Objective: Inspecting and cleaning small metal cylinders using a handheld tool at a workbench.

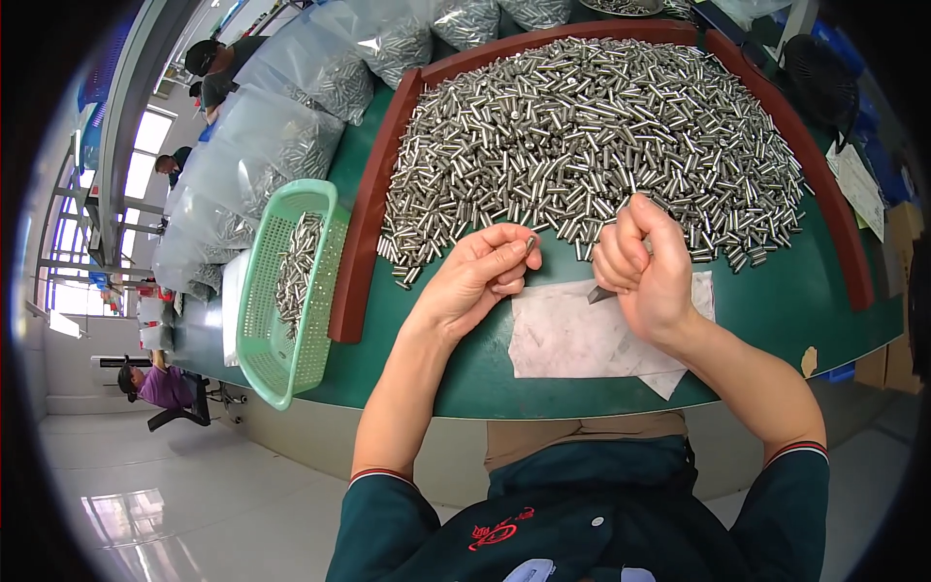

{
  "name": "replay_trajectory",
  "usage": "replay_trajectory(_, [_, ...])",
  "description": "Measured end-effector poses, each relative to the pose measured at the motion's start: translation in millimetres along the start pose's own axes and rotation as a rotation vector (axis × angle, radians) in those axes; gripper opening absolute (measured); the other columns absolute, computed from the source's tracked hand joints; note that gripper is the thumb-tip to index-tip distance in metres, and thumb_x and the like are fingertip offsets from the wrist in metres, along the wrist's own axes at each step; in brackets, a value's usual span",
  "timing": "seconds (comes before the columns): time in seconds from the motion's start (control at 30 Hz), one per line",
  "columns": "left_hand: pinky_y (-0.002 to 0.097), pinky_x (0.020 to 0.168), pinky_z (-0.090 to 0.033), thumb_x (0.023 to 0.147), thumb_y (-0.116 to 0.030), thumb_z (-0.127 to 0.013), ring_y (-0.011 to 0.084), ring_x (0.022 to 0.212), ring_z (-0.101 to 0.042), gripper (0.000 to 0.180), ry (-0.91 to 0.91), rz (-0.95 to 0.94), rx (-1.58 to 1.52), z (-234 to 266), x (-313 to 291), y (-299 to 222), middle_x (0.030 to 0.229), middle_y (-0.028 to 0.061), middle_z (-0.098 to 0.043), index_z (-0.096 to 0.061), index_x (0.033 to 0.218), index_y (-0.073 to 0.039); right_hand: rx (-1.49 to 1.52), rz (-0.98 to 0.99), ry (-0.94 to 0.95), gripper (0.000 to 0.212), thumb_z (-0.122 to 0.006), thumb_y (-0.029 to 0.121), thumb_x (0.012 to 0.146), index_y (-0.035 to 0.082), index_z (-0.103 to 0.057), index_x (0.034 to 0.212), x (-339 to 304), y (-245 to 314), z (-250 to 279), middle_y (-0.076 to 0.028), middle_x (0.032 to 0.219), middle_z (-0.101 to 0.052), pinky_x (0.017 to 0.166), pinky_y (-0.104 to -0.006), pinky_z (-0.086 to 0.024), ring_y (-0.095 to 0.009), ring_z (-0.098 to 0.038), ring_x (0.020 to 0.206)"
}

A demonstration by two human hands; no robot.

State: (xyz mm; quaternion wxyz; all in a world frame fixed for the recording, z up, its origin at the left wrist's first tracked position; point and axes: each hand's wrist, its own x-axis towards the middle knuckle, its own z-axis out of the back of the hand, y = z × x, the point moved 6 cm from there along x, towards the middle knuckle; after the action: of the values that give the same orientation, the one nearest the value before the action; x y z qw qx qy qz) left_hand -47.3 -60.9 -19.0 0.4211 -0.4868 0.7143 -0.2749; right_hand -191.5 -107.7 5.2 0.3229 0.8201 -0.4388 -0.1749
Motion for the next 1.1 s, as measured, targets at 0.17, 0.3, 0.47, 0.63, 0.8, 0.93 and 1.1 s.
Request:
replay_trajectory(0.17, [0.0171, 0.047, -0.028, 0.088, -0.017, -0.047, 0.0045, 0.051, -0.032, 0.017, 0.0, 0.017, -0.093, -3, -3, -2, 0.068, 0.0026, -0.048, -0.053, 0.091, -0.001, -0.001, -0.002, -0.003, 0.044, -0.032, 0.027, 0.091, 0.011, -0.026, 0.05, 0, 0, 0, 0.002, 0.041, -0.024, 0.036, -0.0245, -0.014, -0.008, -0.017, 0.036])
replay_trajectory(0.3, [0.0191, 0.045, -0.026, 0.092, -0.035, -0.035, 0.0077, 0.052, -0.031, 0.038, -0.051, -0.053, -0.181, -5, -2, -9, 0.061, 0.0034, -0.04, -0.049, 0.074, -0.004, -0.011, -0.003, -0.018, 0.044, -0.032, 0.027, 0.091, 0.011, -0.026, 0.05, 0, 1, 1, 0.002, 0.041, -0.024, 0.036, -0.0245, -0.014, -0.008, -0.017, 0.037])
replay_trajectory(0.47, [0.0212, 0.043, -0.027, 0.089, -0.026, -0.046, 0.0067, 0.046, -0.033, 0.031, -0.309, -0.31, 0.591, 3, 0, -19, 0.052, -0.0003, -0.04, -0.051, 0.068, -0.003, -0.003, -0.002, -0.009, 0.044, -0.032, 0.026, 0.09, 0.011, -0.026, 0.05, 0, 1, 1, 0.002, 0.041, -0.024, 0.036, -0.0243, -0.015, -0.007, -0.017, 0.037])
replay_trajectory(0.63, [0.0343, 0.042, -0.037, 0.071, -0.011, -0.064, 0.0241, 0.04, -0.048, 0.012, -0.487, -0.543, 1.416, -17, 3, -23, 0.046, 0.0078, -0.048, -0.058, 0.077, -0.003, -0.014, 0.002, -0.009, 0.042, -0.031, 0.023, 0.09, 0.011, -0.026, 0.05, 0, 1, 0, 0.002, 0.041, -0.025, 0.036, -0.0237, -0.015, -0.007, -0.018, 0.037])
replay_trajectory(0.8, [0.028, 0.042, -0.036, 0.075, -0.011, -0.06, 0.0146, 0.042, -0.045, 0.01, -0.418, -0.488, 1.244, -16, 5, -24, 0.05, 0.0031, -0.049, -0.057, 0.075, -0.001, -0.02, -0.004, -0.014, 0.042, -0.031, 0.023, 0.09, 0.011, -0.026, 0.05, -1, 3, 0, 0.002, 0.041, -0.025, 0.036, -0.0237, -0.015, -0.007, -0.018, 0.036])
replay_trajectory(0.93, [0.0169, 0.046, -0.029, 0.08, -0.006, -0.054, 0.0045, 0.05, -0.035, 0.005, -0.061, -0.028, -0.099, -4, 4, -7, 0.068, 0.0032, -0.052, -0.053, 0.084, -0.002, -0.029, 0.0, -0.029, 0.042, -0.031, 0.023, 0.09, 0.011, -0.026, 0.05, 0, 3, 2, 0.002, 0.041, -0.024, 0.036, -0.0239, -0.015, -0.007, -0.018, 0.036])
replay_trajectory(1.1, [0.016, 0.046, -0.028, 0.083, -0.009, -0.053, 0.003, 0.051, -0.032, 0.01, -0.072, -0.036, -0.024, 3, 4, -2, 0.075, 0.005, -0.053, -0.054, 0.089, -0.002, -0.047, -0.014, -0.025, 0.043, -0.03, 0.026, 0.091, 0.012, -0.026, 0.05, 1, 1, 0, 0.002, 0.041, -0.023, 0.036, -0.0241, -0.016, -0.008, -0.016, 0.036])
